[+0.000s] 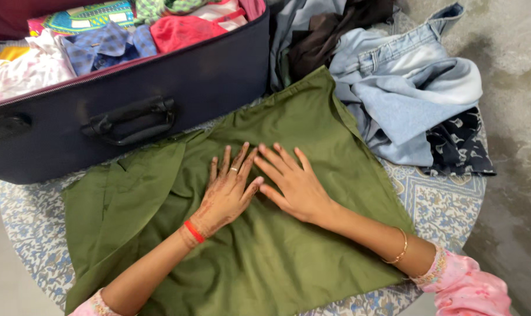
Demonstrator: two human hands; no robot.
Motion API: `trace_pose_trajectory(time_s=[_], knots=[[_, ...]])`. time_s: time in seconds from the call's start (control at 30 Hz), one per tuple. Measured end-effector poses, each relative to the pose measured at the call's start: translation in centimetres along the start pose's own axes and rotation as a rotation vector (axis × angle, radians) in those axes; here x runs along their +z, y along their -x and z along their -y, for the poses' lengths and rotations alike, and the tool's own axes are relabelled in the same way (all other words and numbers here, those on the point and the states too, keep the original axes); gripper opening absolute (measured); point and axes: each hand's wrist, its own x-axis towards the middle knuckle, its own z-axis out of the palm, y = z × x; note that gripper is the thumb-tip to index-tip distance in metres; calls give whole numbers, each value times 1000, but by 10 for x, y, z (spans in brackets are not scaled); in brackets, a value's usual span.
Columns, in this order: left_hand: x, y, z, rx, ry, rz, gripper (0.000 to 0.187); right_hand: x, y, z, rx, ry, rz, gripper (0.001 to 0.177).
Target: The person picks up a shirt from a pile of clothes, fastens the buttons, spreads it out, and then folds the garment into a neat rectangle before placing it back into a suitcase.
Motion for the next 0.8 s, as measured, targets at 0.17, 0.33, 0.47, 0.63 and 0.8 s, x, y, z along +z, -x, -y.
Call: trace_pose_trajectory(time_s=[0.17, 0.33, 0.47, 0.63, 0.8], knots=[[4, 22, 58, -11, -145, 86, 71, 2, 27, -71, 224, 142, 193, 73], [8, 40, 127, -107, 130, 60, 75, -7, 53, -148, 281, 181, -33, 68], [9, 45, 124, -61, 121, 77, 68, -7, 58, -145, 349, 207, -53, 66], [-13, 61, 35, -87, -128, 164, 66, -19, 67, -56, 256, 137, 27, 69], [-36, 104, -15, 61, -65, 149, 66, -38, 121, 29, 19, 26, 284, 73]])
